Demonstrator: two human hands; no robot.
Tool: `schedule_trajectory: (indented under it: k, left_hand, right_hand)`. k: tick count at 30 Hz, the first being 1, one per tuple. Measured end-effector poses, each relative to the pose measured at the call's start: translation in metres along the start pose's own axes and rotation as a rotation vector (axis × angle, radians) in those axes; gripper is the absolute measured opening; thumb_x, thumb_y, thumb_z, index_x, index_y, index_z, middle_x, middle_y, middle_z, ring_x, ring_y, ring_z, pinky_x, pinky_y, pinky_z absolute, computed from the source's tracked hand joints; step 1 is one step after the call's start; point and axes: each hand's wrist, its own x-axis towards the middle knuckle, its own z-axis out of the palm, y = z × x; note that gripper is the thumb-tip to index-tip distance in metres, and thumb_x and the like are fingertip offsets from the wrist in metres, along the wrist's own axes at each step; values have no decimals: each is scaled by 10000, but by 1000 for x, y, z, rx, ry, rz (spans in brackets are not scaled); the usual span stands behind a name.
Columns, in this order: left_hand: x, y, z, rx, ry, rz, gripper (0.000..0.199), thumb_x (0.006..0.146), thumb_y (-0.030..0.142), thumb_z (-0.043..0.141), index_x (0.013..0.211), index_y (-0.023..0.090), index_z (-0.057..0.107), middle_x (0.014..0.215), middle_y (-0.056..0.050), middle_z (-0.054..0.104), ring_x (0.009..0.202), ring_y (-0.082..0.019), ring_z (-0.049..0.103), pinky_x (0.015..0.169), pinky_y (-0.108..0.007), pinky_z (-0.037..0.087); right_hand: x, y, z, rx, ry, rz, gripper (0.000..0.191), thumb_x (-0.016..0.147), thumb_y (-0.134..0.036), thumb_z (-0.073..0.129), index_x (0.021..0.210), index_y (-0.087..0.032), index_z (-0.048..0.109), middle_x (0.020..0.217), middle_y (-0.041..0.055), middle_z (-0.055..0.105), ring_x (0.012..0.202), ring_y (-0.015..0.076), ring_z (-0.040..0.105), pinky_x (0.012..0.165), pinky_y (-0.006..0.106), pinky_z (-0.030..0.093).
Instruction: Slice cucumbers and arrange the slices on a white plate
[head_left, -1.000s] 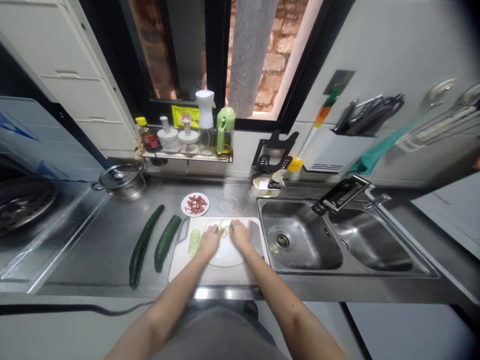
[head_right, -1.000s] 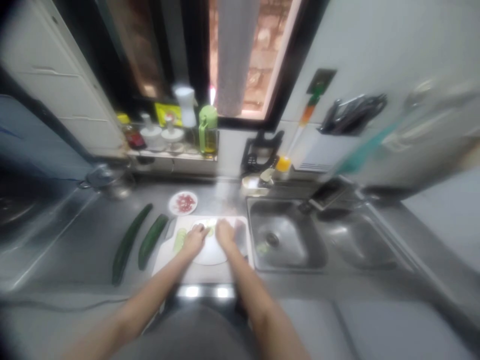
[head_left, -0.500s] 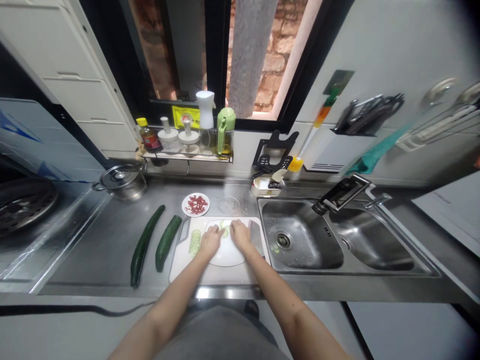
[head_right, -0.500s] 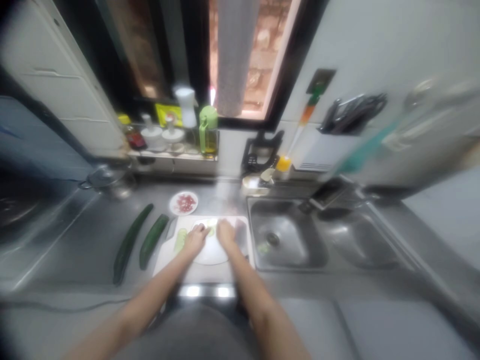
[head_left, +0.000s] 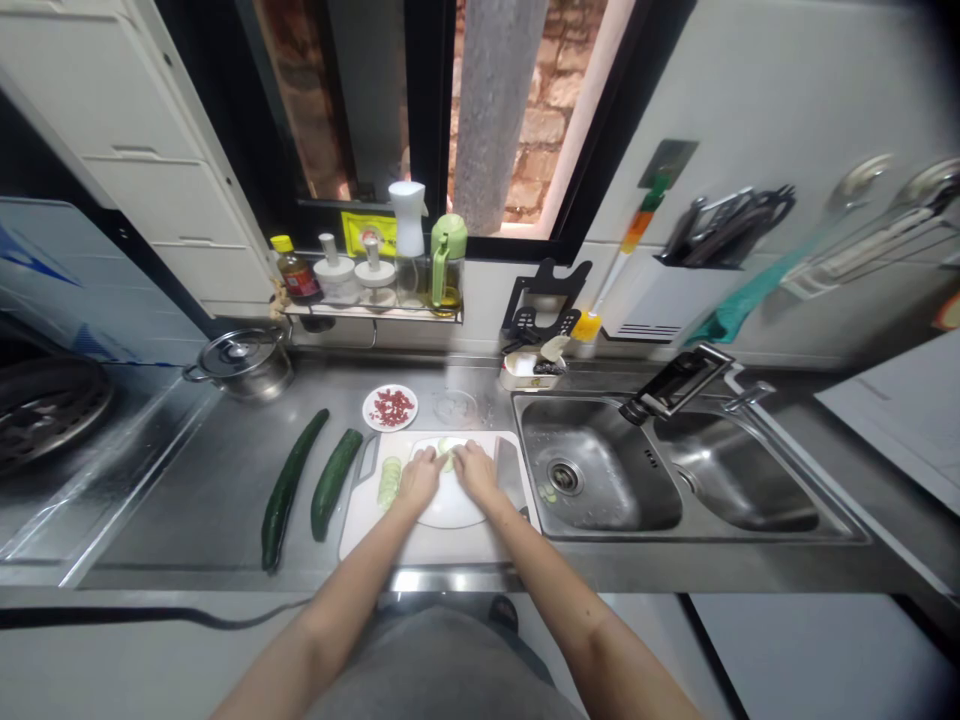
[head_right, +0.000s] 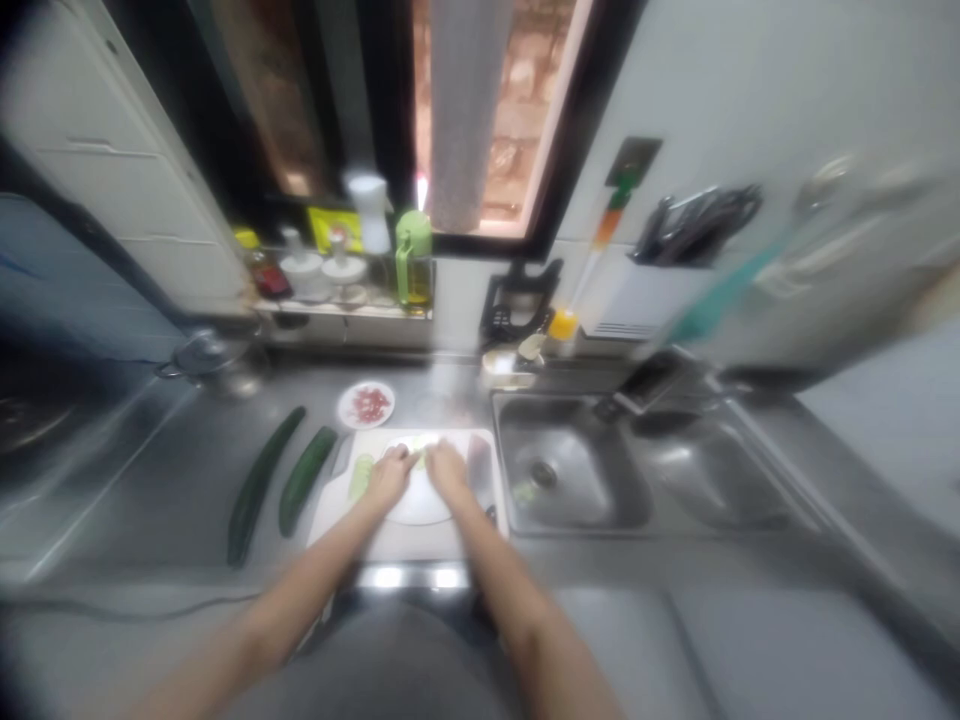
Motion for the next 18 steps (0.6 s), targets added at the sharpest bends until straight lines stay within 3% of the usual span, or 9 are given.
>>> schedule_trajectory:
  k: [18]
  left_hand:
    - [2,1,-7,3,-35,4,409,939,190,367,1279,346,534,1035,-71,521,969,-209,472,752,-280,419]
  right_hand:
    - [-5,-9,0,56,21,-43,294,945,-223,381,1049,-206,656,1032,98,608,974,193,530,810,276,356]
